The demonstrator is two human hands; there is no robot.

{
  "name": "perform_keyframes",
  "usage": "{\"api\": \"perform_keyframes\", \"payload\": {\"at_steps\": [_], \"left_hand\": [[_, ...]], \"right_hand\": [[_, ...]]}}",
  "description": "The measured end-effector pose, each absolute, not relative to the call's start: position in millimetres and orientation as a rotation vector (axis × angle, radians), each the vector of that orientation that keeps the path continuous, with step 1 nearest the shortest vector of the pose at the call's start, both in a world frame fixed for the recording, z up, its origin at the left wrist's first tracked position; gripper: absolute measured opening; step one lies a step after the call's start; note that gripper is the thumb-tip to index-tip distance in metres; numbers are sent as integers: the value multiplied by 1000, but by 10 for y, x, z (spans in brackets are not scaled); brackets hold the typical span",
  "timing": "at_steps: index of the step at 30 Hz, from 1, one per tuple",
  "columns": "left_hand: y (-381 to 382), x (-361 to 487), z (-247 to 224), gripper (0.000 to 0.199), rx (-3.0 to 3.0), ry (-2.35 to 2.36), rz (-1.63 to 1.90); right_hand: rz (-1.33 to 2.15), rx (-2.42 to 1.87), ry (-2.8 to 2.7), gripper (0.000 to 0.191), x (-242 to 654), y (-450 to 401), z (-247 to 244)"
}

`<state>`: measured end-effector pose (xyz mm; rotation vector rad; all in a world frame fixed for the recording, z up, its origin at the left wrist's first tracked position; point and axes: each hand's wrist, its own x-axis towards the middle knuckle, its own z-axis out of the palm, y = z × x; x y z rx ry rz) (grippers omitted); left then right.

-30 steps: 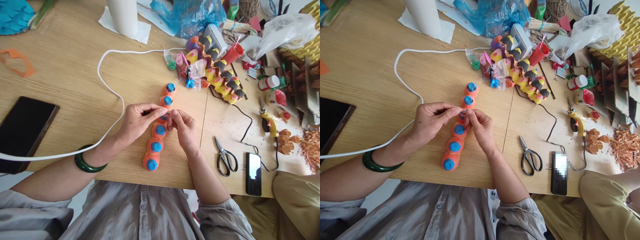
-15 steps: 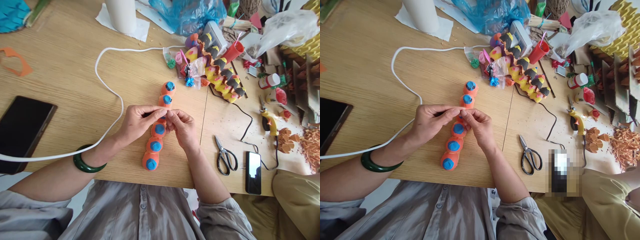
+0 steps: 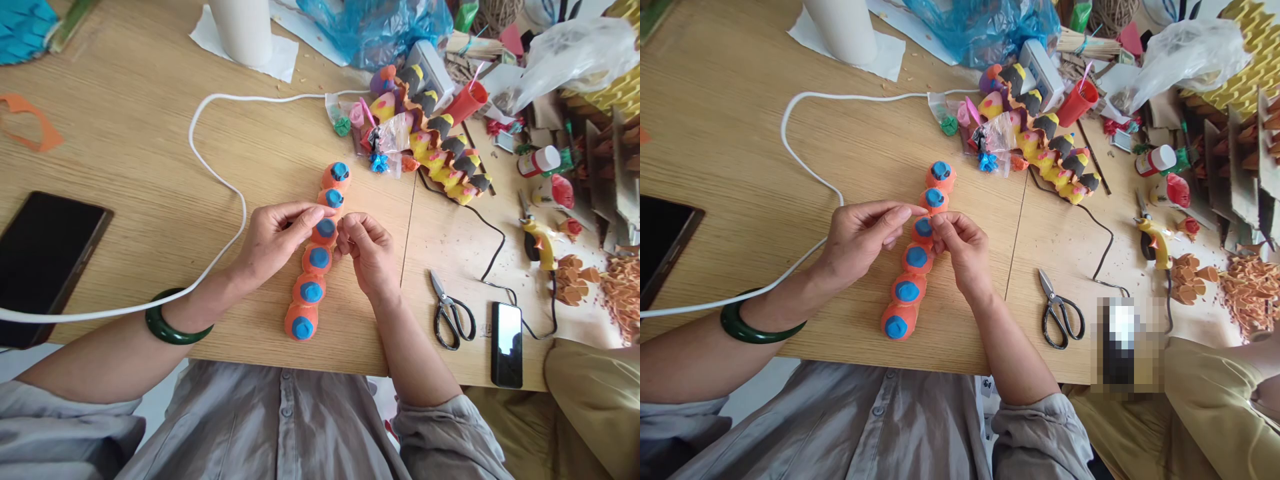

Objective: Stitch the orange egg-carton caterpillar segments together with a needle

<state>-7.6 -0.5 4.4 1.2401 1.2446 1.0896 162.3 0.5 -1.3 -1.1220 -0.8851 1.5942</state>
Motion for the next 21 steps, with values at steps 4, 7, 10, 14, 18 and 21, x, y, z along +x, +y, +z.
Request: {"api": "perform_keyframes", "payload": {"at_steps": [4, 7, 10, 14, 18, 21], "left_hand": [[2, -74, 40, 34, 1235, 1250, 1092], [7, -66, 49, 34, 1234, 1271, 1081], [10, -63, 51, 33, 1246, 1273, 1083], [13, -70, 41, 33, 1254, 1259, 1086], [9, -65, 44, 30, 1236, 1243, 1060], [1, -48, 47, 27, 1223, 1221, 1032]], "right_hand": [[1602, -1104, -887, 37, 1627, 9, -20], [1585, -1115, -897, 35, 1634, 6, -24], [1584, -1103, -917, 33, 1639, 2, -31], [1550, -1123, -915, 35, 1636, 3, -30], [1585, -1145, -905, 35, 1629, 3, -14], [1607, -1154, -942, 34, 1625, -7, -13]]}}
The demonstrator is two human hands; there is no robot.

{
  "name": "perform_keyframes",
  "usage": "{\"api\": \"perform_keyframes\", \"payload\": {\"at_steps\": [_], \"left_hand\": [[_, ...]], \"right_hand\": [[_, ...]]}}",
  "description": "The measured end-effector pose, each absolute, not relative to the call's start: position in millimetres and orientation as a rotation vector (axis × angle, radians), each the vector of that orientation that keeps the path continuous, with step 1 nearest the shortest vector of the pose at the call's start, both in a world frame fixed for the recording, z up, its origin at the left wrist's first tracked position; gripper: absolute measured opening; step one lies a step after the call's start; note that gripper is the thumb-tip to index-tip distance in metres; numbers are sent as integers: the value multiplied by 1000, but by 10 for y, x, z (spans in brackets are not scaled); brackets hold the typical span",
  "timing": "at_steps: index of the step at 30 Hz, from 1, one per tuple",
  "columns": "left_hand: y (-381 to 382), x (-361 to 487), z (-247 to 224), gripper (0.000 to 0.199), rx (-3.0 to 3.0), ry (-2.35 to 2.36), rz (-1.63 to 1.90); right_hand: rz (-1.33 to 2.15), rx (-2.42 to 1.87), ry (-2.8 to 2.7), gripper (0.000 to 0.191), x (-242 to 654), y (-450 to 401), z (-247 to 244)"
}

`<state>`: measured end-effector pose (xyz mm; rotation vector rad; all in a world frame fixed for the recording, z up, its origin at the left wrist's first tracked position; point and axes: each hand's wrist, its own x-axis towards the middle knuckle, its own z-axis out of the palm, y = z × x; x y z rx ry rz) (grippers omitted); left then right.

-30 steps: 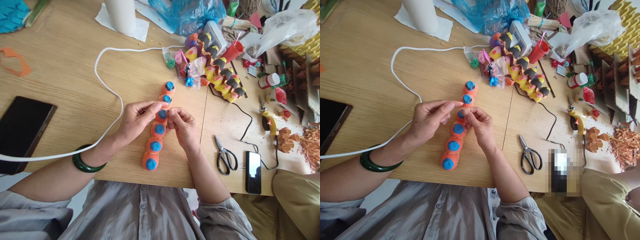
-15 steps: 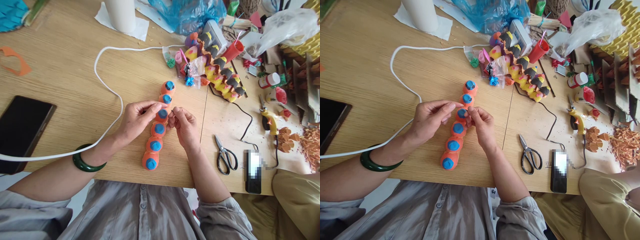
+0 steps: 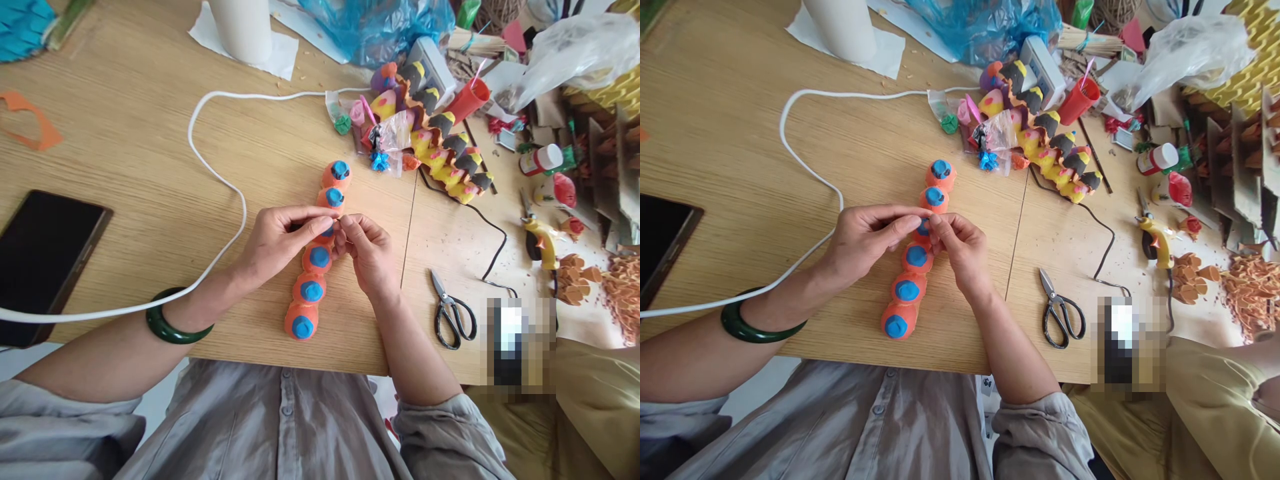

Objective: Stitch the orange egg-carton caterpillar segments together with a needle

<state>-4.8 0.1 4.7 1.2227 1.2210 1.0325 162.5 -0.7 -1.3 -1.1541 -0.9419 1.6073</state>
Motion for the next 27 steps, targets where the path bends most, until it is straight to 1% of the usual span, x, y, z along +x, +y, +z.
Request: {"api": "perform_keyframes", "payload": {"at_steps": [5, 9, 11, 17, 24, 27], "left_hand": [[-3, -34, 29, 22, 1258, 1194, 1066], [2, -42, 38, 19, 1271, 1174, 1101], [1, -45, 50, 19, 1274, 1204, 1115], [4, -47, 42, 21, 1260, 1265, 1131], [9, -57, 7, 21, 1252, 1259, 1173], [12, -58, -7, 26, 1240, 1230, 1190]], "right_hand": [[1613, -1153, -991, 35, 1616, -19, -23], [1647, -1133, -982, 45, 1617, -8, -34], [1657, -1122, -957, 47, 1623, -4, -42], [1610, -1098, -967, 34, 1629, -8, -42], [1582, -1155, -1013, 31, 1613, -26, 7], [1549, -1155, -1022, 30, 1610, -31, -1]]}}
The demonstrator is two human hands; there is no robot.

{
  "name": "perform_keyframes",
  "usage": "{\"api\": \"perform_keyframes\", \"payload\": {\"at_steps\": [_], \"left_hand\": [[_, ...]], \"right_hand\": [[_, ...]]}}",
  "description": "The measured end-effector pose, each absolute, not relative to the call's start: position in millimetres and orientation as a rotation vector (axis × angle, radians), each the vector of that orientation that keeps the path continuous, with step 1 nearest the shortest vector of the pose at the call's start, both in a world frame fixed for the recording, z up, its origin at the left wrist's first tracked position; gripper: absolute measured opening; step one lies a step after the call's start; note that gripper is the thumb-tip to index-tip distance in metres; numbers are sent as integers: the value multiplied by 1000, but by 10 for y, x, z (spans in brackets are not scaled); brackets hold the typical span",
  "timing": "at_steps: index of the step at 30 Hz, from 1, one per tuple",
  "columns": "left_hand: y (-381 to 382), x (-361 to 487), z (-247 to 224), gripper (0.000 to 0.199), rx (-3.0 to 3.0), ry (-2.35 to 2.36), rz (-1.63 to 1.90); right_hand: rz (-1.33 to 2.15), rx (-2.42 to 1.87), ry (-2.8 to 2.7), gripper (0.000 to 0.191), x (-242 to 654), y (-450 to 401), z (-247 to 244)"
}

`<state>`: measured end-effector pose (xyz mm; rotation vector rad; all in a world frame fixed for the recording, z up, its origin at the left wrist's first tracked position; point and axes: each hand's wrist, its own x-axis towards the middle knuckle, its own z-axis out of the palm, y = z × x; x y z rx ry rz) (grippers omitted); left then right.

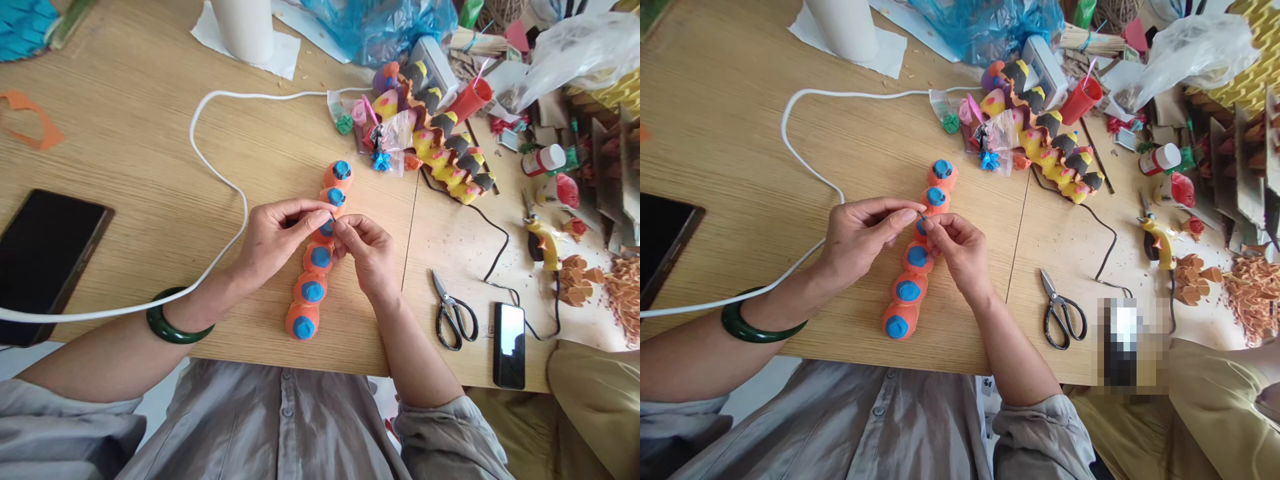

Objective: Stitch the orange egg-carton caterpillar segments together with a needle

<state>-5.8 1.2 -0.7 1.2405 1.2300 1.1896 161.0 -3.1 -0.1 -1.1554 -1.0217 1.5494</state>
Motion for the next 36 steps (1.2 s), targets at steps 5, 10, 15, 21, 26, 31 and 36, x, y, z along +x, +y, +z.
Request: {"api": "perform_keyframes", "payload": {"at_steps": [5, 10, 15, 21, 26, 31, 36], "left_hand": [[24, -53, 2, 36, 1179, 1173, 1166], [15, -48, 42, 27, 1221, 1179, 1078], [13, -47, 44, 16, 1263, 1188, 1125], [17, -45, 42, 20, 1251, 1196, 1110], [22, -48, 53, 34, 1198, 1158, 1081], [24, -44, 61, 22, 1226, 1180, 1101], [16, -36, 60, 17, 1279, 1202, 1150]], "right_hand": [[1530, -1162, -1020, 33, 1615, -29, -23], [1543, -1161, -1051, 32, 1620, -28, -21], [1583, -1161, -1067, 36, 1617, -25, -16], [1576, -1163, -1066, 34, 1630, -7, -24], [1559, -1156, -1065, 37, 1634, -9, -30], [1583, -1144, -1046, 30, 1625, -22, -23], [1580, -1146, -1045, 36, 1618, -20, -26]]}}
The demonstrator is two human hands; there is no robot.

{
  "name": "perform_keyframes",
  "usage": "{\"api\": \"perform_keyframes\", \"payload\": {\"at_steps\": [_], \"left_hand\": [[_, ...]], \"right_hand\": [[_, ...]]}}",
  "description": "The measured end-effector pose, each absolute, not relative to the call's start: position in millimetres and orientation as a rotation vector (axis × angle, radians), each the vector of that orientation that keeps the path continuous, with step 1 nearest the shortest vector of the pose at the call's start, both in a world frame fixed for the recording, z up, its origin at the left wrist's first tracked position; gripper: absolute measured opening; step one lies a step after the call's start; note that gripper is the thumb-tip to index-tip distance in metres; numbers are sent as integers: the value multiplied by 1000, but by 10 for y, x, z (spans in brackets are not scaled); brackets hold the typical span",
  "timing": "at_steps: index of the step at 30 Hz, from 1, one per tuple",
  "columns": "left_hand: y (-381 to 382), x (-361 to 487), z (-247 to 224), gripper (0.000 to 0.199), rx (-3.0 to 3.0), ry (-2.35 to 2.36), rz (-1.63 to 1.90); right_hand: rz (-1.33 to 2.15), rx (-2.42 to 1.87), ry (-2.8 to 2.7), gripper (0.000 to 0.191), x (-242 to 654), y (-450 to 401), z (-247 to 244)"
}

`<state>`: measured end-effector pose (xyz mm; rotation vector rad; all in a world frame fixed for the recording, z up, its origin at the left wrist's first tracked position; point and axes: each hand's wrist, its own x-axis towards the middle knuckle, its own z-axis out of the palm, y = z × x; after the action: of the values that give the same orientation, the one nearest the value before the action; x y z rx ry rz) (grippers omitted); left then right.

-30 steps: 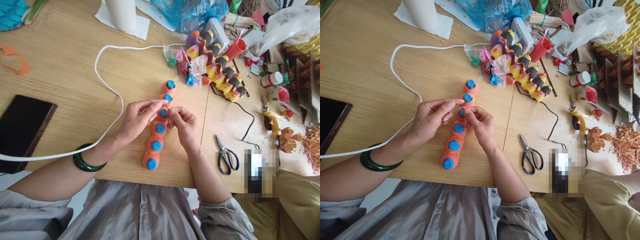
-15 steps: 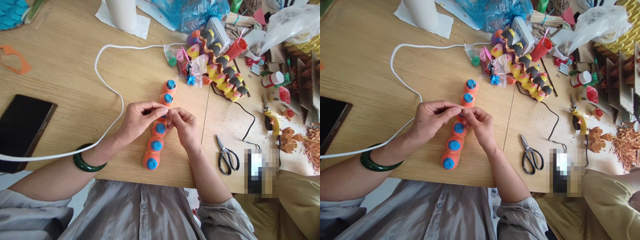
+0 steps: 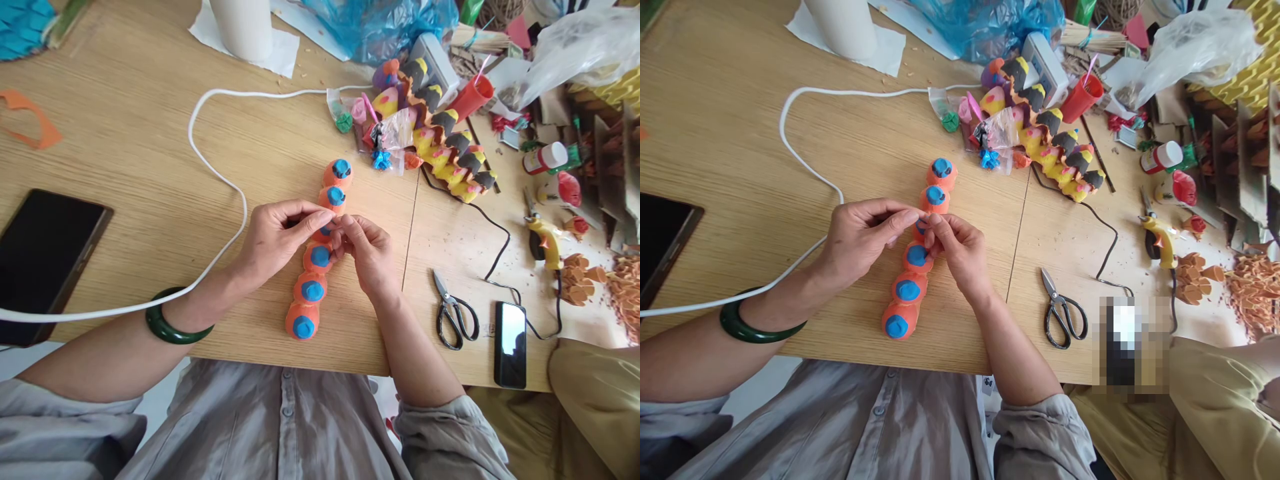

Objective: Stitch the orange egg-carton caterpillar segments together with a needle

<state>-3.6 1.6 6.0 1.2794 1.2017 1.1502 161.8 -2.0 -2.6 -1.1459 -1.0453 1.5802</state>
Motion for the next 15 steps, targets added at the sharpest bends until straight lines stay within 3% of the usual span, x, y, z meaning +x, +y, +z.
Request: {"api": "perform_keyframes", "payload": {"at_steps": [8, 15], "left_hand": [[13, -43, 35, 18, 1245, 1251, 1163], [11, -46, 41, 23, 1214, 1235, 1108]], "right_hand": [[1562, -1198, -1054, 42, 1619, -20, -14], [1530, -1190, -1068, 36, 1629, -18, -23]]}}
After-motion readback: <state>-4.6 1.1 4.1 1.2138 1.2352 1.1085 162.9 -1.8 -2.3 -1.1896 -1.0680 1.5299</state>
